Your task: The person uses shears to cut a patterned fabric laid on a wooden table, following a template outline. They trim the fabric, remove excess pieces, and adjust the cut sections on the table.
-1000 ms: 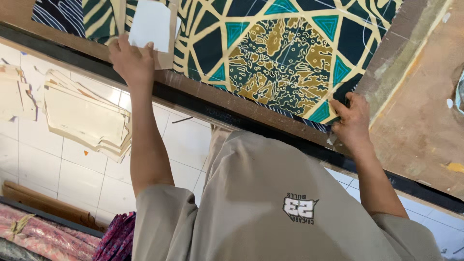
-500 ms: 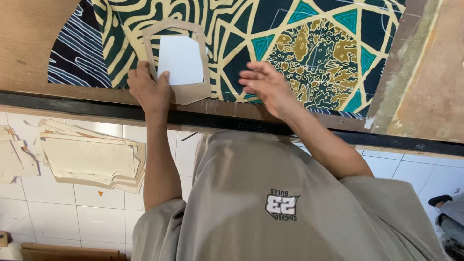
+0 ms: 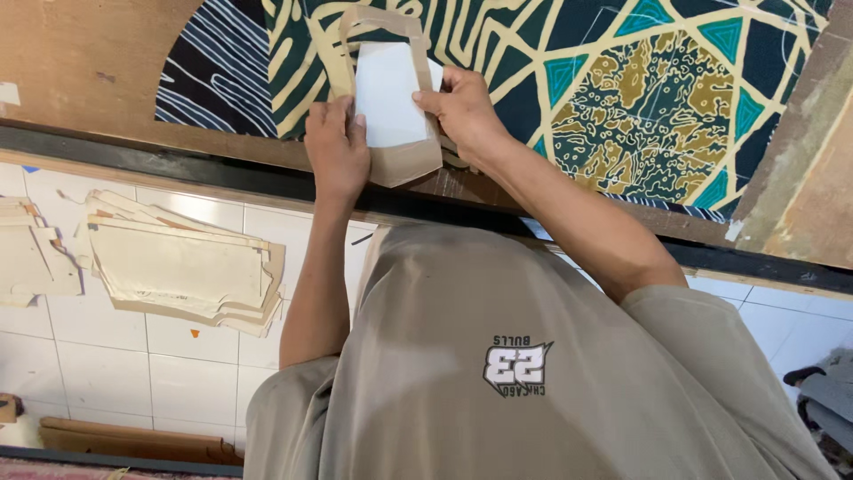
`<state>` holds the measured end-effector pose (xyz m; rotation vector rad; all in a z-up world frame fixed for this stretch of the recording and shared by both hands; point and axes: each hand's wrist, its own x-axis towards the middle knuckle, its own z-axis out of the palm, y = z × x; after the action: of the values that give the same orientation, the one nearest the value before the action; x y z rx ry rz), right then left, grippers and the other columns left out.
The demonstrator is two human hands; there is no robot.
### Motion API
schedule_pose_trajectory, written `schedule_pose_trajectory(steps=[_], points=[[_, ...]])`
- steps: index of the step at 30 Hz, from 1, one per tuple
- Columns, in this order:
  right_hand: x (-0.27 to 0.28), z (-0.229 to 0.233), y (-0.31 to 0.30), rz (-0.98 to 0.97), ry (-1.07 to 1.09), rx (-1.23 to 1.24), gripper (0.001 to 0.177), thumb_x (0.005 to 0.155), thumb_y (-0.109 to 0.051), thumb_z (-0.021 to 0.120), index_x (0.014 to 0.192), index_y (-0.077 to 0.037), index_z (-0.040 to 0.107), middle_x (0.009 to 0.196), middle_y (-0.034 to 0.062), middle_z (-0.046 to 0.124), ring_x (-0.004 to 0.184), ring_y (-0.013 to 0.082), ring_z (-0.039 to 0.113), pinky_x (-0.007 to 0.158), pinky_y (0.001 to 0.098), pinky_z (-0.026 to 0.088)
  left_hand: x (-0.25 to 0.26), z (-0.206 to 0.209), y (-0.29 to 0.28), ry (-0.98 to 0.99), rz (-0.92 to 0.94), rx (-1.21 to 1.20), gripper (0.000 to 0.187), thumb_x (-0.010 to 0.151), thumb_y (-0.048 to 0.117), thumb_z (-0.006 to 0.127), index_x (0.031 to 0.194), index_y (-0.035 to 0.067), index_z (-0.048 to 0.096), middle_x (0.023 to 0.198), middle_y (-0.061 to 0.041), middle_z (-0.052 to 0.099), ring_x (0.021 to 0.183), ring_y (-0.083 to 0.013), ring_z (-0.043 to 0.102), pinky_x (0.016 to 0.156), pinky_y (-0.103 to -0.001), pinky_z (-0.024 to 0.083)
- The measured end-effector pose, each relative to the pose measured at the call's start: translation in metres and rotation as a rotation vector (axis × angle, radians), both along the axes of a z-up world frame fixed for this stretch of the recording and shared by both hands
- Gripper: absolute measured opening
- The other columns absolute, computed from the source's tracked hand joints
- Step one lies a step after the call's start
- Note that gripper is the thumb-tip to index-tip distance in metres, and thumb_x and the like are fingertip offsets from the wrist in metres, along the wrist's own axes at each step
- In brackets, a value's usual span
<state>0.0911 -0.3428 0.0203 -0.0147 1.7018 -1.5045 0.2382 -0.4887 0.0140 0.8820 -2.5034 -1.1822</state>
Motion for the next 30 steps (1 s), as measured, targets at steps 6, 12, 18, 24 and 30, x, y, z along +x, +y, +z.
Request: schedule_pose_trajectory(steps=[6,12,18,24,30], points=[[-0.033,-0.006,0.107,-0.205,0.144,0.016,0.023,0.098,-0.005,0.063,0.121,-0.008,0.063,0.103,0.0051,0.068,0.093,0.0155,0.068,0.087,0.036,0.063,0.022,0.024,-0.04,0.024,-0.097,-0.307,0.036,0.094,0.009,0.077,0.127,0.002,0.066,0.12,-0.015,0.06,0.111,-0.0309,0.055,0.097,-0.044,0.044],[-0.084,0.013,0.356,-0.819,0.347,-0.136,0.035,0.104,0.018,0.053,0.137,0.007,0.055,0.134,0.0219,0.068,0.124,0.034,0.075,0.113,0.0459,0.058,0.037,0.015,-0.071,0.033,-0.146,-0.494,0.05,0.088,0.013,0.083,0.132,0.001,0.064,0.13,-0.018,0.056,0.118,-0.035,0.05,0.099,-0.046,0.041],[-0.075,0.022,0.497,-1.05,0.271,0.059,0.036,0.101,0.012,0.056,0.135,0.001,0.053,0.134,0.0189,0.064,0.127,0.0337,0.068,0.113,0.0451,0.054,0.036,-0.008,-0.075,-0.05,-0.085,-0.501,0.012,0.104,0.001,0.076,0.112,0.005,0.068,0.11,-0.01,0.062,0.105,-0.028,0.055,0.096,-0.042,0.043],[-0.096,0.02,0.439,-0.368,0.938,0.854,0.031,0.104,0.006,0.069,0.133,0.0,0.059,0.135,0.0171,0.059,0.129,0.0307,0.061,0.114,0.0411,0.05,0.038,-0.023,-0.082,0.315,0.049,-0.061,0.009,0.111,-0.003,0.062,0.119,0.001,0.065,0.11,-0.007,0.065,0.1,-0.015,0.064,0.09,-0.029,0.053],[-0.047,-0.006,0.201,0.733,1.21,0.371,0.041,0.092,-0.005,0.073,0.132,-0.011,0.067,0.132,0.0139,0.057,0.127,0.0334,0.055,0.109,0.0469,0.046,0.037,-0.045,-0.086,0.479,0.084,0.111,0.016,0.12,0.002,0.052,0.135,0.0,0.058,0.118,-0.007,0.064,0.101,-0.0112,0.062,0.093,-0.026,0.054]])
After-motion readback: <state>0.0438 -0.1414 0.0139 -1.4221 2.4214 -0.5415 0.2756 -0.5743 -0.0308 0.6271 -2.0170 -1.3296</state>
